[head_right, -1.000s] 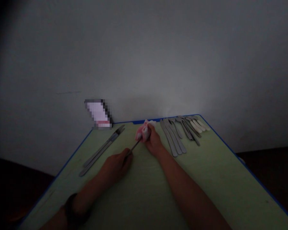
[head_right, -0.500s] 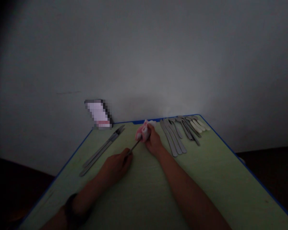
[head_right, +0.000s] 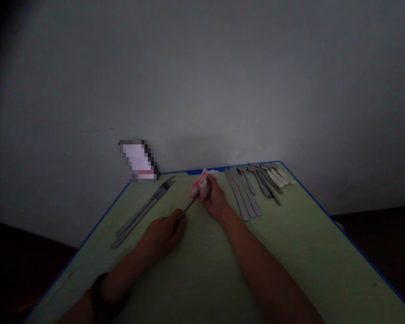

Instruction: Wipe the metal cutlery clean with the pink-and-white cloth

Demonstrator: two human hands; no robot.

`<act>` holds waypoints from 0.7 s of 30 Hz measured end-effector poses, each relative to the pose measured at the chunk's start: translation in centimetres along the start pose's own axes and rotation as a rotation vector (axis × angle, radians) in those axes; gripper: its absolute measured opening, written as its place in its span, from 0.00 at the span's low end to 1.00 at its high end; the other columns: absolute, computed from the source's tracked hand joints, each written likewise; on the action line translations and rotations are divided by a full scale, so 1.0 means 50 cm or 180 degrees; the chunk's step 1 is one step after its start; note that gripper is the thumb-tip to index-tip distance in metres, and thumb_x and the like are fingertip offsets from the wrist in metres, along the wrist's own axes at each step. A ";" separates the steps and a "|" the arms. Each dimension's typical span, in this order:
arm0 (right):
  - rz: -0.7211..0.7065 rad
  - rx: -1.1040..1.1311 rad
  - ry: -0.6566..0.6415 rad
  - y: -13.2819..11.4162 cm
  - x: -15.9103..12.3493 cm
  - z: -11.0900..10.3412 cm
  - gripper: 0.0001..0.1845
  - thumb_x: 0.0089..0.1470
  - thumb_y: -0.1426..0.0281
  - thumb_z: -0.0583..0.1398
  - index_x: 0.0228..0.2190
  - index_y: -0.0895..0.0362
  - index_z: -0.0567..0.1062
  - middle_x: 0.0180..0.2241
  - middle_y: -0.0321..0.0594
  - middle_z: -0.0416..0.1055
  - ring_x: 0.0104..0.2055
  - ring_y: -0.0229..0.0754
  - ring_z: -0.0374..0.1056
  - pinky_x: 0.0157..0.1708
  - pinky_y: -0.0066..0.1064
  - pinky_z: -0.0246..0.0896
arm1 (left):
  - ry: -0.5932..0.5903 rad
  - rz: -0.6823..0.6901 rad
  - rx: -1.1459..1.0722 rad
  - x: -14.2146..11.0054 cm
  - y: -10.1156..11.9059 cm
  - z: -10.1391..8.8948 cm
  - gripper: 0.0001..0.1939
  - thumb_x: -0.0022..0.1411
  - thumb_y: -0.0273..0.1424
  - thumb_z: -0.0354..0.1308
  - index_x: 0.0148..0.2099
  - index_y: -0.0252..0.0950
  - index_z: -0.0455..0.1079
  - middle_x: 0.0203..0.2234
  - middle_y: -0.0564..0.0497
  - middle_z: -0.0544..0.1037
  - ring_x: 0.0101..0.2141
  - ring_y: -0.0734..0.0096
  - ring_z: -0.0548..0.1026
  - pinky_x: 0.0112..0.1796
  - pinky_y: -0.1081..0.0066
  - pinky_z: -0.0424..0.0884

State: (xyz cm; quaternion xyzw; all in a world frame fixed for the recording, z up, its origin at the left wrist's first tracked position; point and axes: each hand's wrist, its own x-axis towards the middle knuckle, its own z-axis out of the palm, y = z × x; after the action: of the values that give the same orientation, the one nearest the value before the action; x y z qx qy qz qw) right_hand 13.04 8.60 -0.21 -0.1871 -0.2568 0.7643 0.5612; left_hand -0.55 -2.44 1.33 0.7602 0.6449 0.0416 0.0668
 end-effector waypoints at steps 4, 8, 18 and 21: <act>-0.0031 -0.0127 -0.0109 -0.001 -0.003 0.002 0.15 0.51 0.62 0.57 0.19 0.54 0.62 0.17 0.32 0.65 0.20 0.36 0.59 0.22 0.27 0.56 | 0.0034 0.0017 0.0015 0.001 0.000 0.001 0.11 0.67 0.34 0.39 0.43 0.37 0.61 0.27 0.47 0.78 0.27 0.64 0.76 0.27 0.71 0.62; -0.0011 -0.0108 -0.0076 0.003 0.001 -0.003 0.14 0.50 0.61 0.57 0.19 0.54 0.62 0.16 0.32 0.64 0.20 0.36 0.59 0.21 0.27 0.56 | 0.0016 -0.0002 0.0012 0.001 0.000 0.001 0.11 0.67 0.34 0.39 0.43 0.37 0.61 0.28 0.47 0.78 0.28 0.65 0.77 0.28 0.71 0.62; -0.0033 -0.0037 -0.0067 0.004 0.003 -0.004 0.11 0.50 0.63 0.57 0.22 0.54 0.63 0.18 0.31 0.64 0.20 0.35 0.58 0.22 0.26 0.58 | 0.0025 0.0031 -0.0038 0.000 -0.003 0.003 0.11 0.68 0.35 0.40 0.43 0.38 0.61 0.28 0.48 0.78 0.28 0.66 0.77 0.28 0.72 0.62; -0.0016 -0.0109 -0.0090 0.004 0.003 -0.004 0.12 0.50 0.62 0.57 0.22 0.54 0.63 0.18 0.32 0.64 0.21 0.35 0.59 0.22 0.26 0.58 | 0.0015 -0.0015 -0.0044 0.000 -0.003 0.004 0.11 0.68 0.34 0.40 0.44 0.38 0.61 0.28 0.49 0.78 0.28 0.66 0.77 0.28 0.72 0.62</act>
State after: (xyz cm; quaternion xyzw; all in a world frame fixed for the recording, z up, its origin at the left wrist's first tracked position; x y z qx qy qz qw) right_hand 12.99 8.74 -0.50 -0.1852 -0.2782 0.7610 0.5560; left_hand -0.65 -2.42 1.11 0.7581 0.6466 0.0476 0.0706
